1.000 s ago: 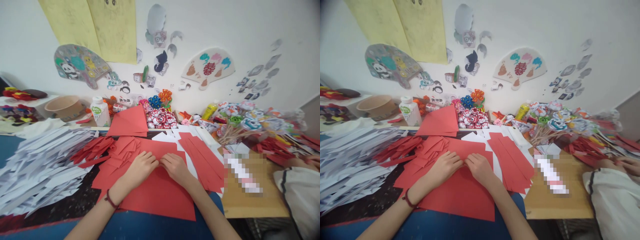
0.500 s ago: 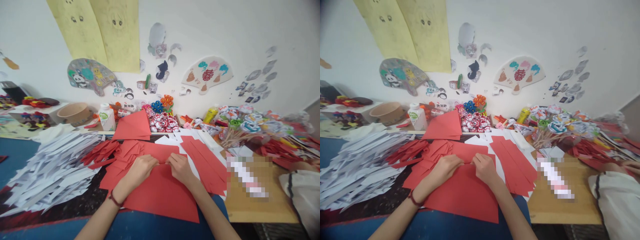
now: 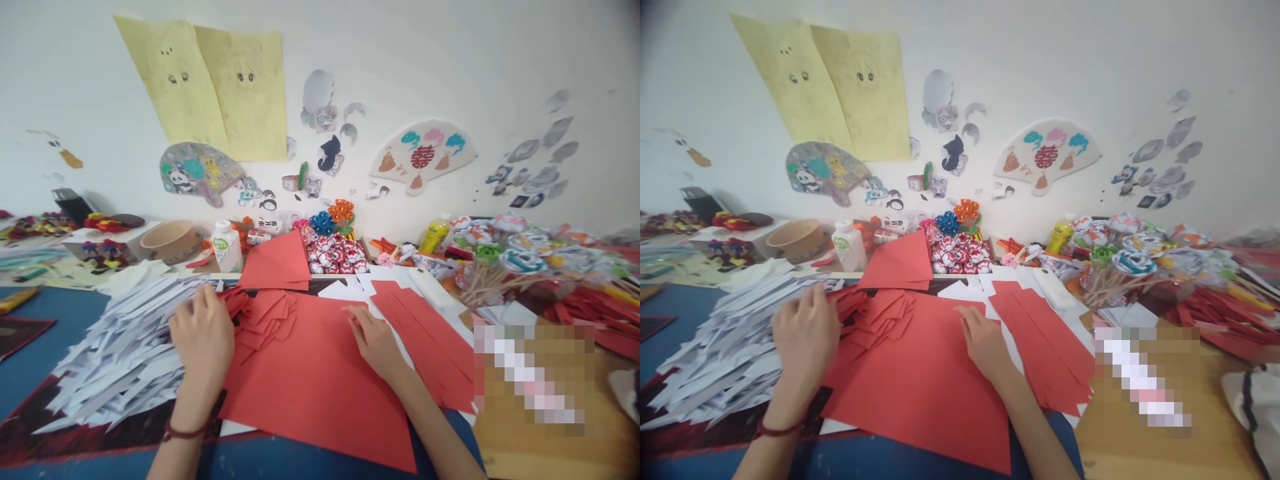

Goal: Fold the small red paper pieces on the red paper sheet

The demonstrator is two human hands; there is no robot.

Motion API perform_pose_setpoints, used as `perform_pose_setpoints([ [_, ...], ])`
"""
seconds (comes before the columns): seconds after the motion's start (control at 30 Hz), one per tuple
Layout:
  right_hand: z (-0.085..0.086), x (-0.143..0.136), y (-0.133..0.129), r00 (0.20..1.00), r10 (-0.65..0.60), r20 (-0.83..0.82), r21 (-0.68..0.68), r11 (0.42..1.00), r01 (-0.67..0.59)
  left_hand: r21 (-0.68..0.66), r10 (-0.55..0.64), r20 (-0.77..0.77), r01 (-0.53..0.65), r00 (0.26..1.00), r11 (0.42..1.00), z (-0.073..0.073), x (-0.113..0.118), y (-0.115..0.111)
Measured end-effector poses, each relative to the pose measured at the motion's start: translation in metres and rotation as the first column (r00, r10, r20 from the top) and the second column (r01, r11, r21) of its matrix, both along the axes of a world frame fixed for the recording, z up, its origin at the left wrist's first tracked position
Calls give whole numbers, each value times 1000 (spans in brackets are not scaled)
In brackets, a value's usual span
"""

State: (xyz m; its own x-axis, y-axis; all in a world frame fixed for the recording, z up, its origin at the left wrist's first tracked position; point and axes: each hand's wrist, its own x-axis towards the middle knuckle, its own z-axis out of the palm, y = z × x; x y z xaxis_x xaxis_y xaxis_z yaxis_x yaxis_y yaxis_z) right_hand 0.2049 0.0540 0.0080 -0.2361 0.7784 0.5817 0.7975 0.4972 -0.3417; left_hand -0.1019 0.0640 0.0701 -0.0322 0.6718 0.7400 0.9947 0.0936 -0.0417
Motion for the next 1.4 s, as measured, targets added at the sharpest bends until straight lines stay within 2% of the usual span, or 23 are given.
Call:
perform_pose_setpoints([
  [0.03,1,-1,0,999,17,27,-23,1000,-16,24,53,-26,-52,998,998,3,-1,-1],
  [0.07,1,-2,0,998,32,49,-47,998,-30,14,43,-67,-42,997,999,5,1,0],
  [0.13,1,-3,-1,996,50,75,-88,995,-44,-101,-85,-150,70,985,992,0,8,6],
  [0.2,-1,-2,-2,994,59,94,-114,992,-48,-246,-228,-181,180,957,952,-11,16,18],
  [0.27,-3,-1,-2,991,68,115,-127,991,-53,-316,-300,-209,226,931,921,-23,20,31],
  [0.33,-5,1,-2,988,78,136,-127,990,-61,-341,-343,-232,254,910,905,-32,21,42],
  [0.4,-6,1,-1,985,81,153,-119,991,-63,-357,-362,-255,261,897,897,-34,21,47],
  [0.5,-3,0,-1,983,64,170,-86,995,-50,-353,-372,-274,267,887,897,-29,27,42],
  [0.57,2,-2,-3,987,19,162,-30,999,-14,-334,-434,-282,336,856,881,-27,40,32],
  [0.67,9,-4,-10,988,-8,156,71,998,-3,-355,-658,-318,557,683,750,-30,65,11],
  [0.73,10,-5,-17,982,49,182,94,993,-67,-348,-743,-346,657,573,668,-37,78,-4],
  [0.8,6,-6,-25,967,136,215,79,985,-156,-365,-811,-323,727,487,582,-44,86,-17],
  [0.87,-1,-5,-33,948,205,243,34,975,-219,-406,-846,-269,742,460,533,-51,85,-26],
  [0.93,-7,-5,-39,937,233,261,-12,971,-238,-435,-854,-218,736,472,518,-55,81,-31],
  [1.07,-12,-4,-47,952,219,213,-67,976,-209,-410,-854,-177,752,489,516,-58,70,-36],
  [1.17,-10,-5,-49,980,186,66,-135,975,-176,-422,-850,-53,760,524,495,-55,70,-36],
  [1.23,-6,-7,-48,988,142,-59,-212,965,-151,-435,-818,52,750,573,498,-53,73,-34],
  [1.33,-1,-10,-43,981,49,-189,-343,932,-113,-461,-731,115,688,672,560,-52,82,-31],
  [1.4,1,-12,-39,973,-16,-230,-410,908,-82,-448,-659,65,612,749,651,-53,89,-34],
])
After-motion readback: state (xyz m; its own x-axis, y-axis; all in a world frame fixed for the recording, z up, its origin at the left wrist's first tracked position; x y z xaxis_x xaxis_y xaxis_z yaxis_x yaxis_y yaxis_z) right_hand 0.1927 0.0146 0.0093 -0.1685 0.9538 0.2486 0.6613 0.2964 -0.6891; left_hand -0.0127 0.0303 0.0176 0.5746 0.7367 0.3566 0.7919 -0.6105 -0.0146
